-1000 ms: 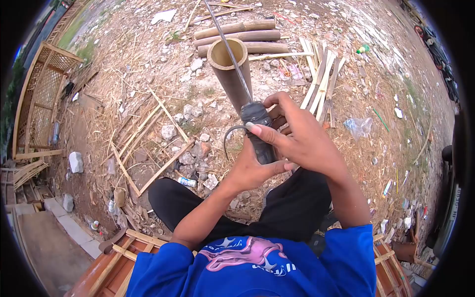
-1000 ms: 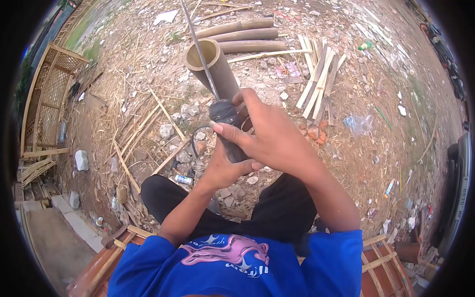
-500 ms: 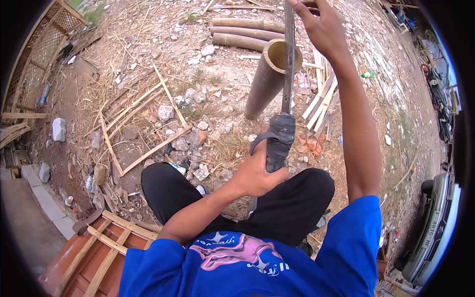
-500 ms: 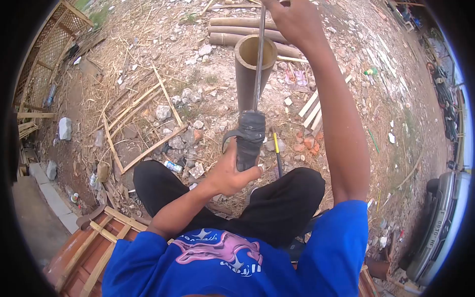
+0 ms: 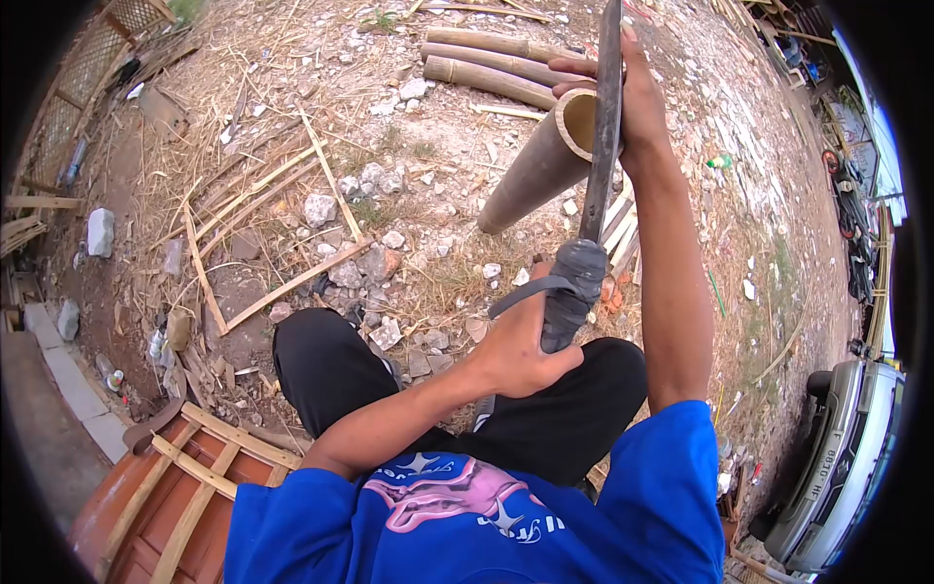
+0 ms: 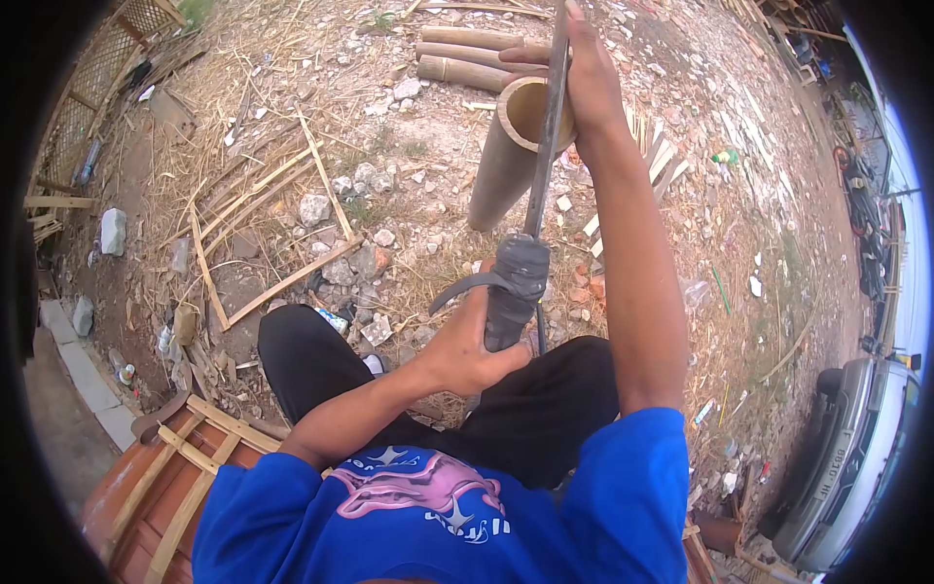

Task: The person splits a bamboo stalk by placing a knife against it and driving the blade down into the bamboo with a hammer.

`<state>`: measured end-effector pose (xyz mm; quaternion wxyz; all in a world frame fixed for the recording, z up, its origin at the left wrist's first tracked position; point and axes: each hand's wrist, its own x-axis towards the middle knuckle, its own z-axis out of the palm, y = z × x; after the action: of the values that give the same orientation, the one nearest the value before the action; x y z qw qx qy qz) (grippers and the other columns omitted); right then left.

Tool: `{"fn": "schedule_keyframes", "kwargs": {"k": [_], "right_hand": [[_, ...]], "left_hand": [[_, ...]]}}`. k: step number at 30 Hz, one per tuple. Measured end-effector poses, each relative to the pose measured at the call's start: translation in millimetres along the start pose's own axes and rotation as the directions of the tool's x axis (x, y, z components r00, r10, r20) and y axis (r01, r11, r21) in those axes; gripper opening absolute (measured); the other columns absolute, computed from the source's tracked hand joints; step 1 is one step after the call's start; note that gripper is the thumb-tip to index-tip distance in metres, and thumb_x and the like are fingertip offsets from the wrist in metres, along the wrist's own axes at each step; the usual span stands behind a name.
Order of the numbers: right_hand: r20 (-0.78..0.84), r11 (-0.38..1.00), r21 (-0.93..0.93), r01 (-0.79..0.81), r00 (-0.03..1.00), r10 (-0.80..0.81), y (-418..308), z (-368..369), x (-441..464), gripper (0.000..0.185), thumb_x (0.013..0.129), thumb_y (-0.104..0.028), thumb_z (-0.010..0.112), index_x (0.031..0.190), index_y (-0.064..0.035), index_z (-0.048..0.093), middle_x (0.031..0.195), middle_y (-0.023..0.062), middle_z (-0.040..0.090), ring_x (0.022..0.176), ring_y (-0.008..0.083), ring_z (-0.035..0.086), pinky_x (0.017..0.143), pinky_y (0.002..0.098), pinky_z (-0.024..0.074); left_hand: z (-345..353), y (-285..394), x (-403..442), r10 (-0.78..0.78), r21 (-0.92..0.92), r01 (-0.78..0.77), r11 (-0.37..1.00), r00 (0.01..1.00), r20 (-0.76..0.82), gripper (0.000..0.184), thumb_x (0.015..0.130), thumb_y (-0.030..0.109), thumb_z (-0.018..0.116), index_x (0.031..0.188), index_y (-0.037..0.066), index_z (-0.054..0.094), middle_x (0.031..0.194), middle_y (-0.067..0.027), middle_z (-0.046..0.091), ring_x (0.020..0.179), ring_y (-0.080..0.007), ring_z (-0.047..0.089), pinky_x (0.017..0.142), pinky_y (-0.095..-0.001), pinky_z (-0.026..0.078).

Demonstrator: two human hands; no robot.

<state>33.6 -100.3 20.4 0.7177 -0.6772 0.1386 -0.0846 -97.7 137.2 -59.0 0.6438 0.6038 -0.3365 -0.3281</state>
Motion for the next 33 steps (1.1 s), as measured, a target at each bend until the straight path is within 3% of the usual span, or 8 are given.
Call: {"fn": "schedule_keyframes", "kwargs": {"k": [2,8,12,15,23,26,29,33], "right_hand": [[-0.081,0.997,-0.018,0.074,0.994,-0.076,4,10,-11,0.073,0.102,-0.06,0.034,0.139,0.002,0.041,0.1,0.0226,0.071,0.084,0.0252,0.072,0.077,0.0338,0.0585],[-0.327,0.985,-0.135,0.106,0.934,-0.145,4,24,-30,0.078,0.099,-0.068,0.034,0.129,0.0017,0.052,0.081,0.0161,0.07,0.071,0.0219,0.07,0.067,0.0332,0.058],[-0.415,0.954,-0.224,0.202,0.866,-0.28,14,10,-17,0.073,0.1,-0.066,0.035,0.124,0.0006,0.055,0.074,0.0121,0.068,0.06,0.0195,0.066,0.057,0.033,0.0547],[-0.408,0.979,-0.108,0.172,0.891,-0.201,14,9,-20,0.068,0.102,-0.061,0.037,0.119,0.0008,0.057,0.076,0.0111,0.067,0.062,0.0171,0.064,0.055,0.0314,0.052],[-0.475,0.958,-0.185,0.217,0.834,-0.281,17,13,-24,0.057,0.104,-0.052,0.041,0.112,0.0007,0.061,0.074,0.0077,0.064,0.061,0.0132,0.06,0.054,0.0264,0.0481],[-0.445,0.955,-0.194,0.223,0.848,-0.288,17,12,-25,0.047,0.104,-0.045,0.048,0.111,-0.0002,0.062,0.073,0.0055,0.063,0.061,0.0104,0.058,0.055,0.0251,0.0473],[-0.389,0.93,-0.257,0.263,0.853,-0.349,22,8,-22,0.033,0.101,-0.033,0.056,0.11,-0.0011,0.062,0.072,0.0038,0.064,0.059,0.0077,0.058,0.052,0.0243,0.0463],[-0.391,0.917,-0.3,0.261,0.844,-0.368,19,13,-32,0.021,0.098,-0.02,0.061,0.109,-0.0019,0.062,0.07,0.003,0.065,0.056,0.0064,0.057,0.048,0.023,0.0429]], "left_hand": [[6,-5,-2,0.071,-0.017,-0.073,0.997,0.992,-0.103,0.075,0.077,0.015,0.068,0.141,-0.003,0.031,0.121,-0.0147,0.046,0.11,-0.0245,0.048,0.101,-0.0388,0.039],[12,-9,-8,0.028,0.057,-0.027,0.998,0.999,-0.033,0.075,0.075,0.014,0.068,0.139,-0.003,0.032,0.118,-0.0152,0.047,0.108,-0.0246,0.049,0.099,-0.0385,0.04],[13,-1,-10,-0.009,-0.006,0.009,1.0,0.997,-0.071,0.063,0.075,0.018,0.068,0.127,-0.001,0.037,0.107,-0.0186,0.047,0.096,-0.0345,0.052,0.089,-0.0454,0.042],[19,-6,-10,0.075,-0.001,-0.076,0.997,0.99,-0.123,0.061,0.075,0.016,0.067,0.126,0.0,0.038,0.107,-0.0184,0.047,0.097,-0.0342,0.051,0.09,-0.0452,0.042],[20,-15,-11,0.168,0.155,-0.153,0.976,0.982,-0.089,0.063,0.074,0.014,0.068,0.128,-0.001,0.039,0.108,-0.0184,0.045,0.099,-0.0348,0.05,0.091,-0.0458,0.041],[25,-18,-10,0.158,0.059,-0.152,0.987,0.981,-0.113,0.065,0.074,0.013,0.068,0.13,-0.001,0.039,0.112,-0.0197,0.045,0.102,-0.0358,0.05,0.094,-0.0455,0.041],[27,-17,-11,0.107,-0.004,-0.107,0.994,0.991,-0.085,0.067,0.072,0.008,0.063,0.133,-0.003,0.037,0.111,-0.0124,0.044,0.102,-0.0226,0.046,0.094,-0.0388,0.04],[28,-21,-12,0.16,0.048,-0.157,0.986,0.983,-0.085,0.07,0.073,0.012,0.067,0.135,-0.002,0.038,0.12,-0.0216,0.046,0.11,-0.0359,0.051,0.097,-0.0436,0.041]]}}
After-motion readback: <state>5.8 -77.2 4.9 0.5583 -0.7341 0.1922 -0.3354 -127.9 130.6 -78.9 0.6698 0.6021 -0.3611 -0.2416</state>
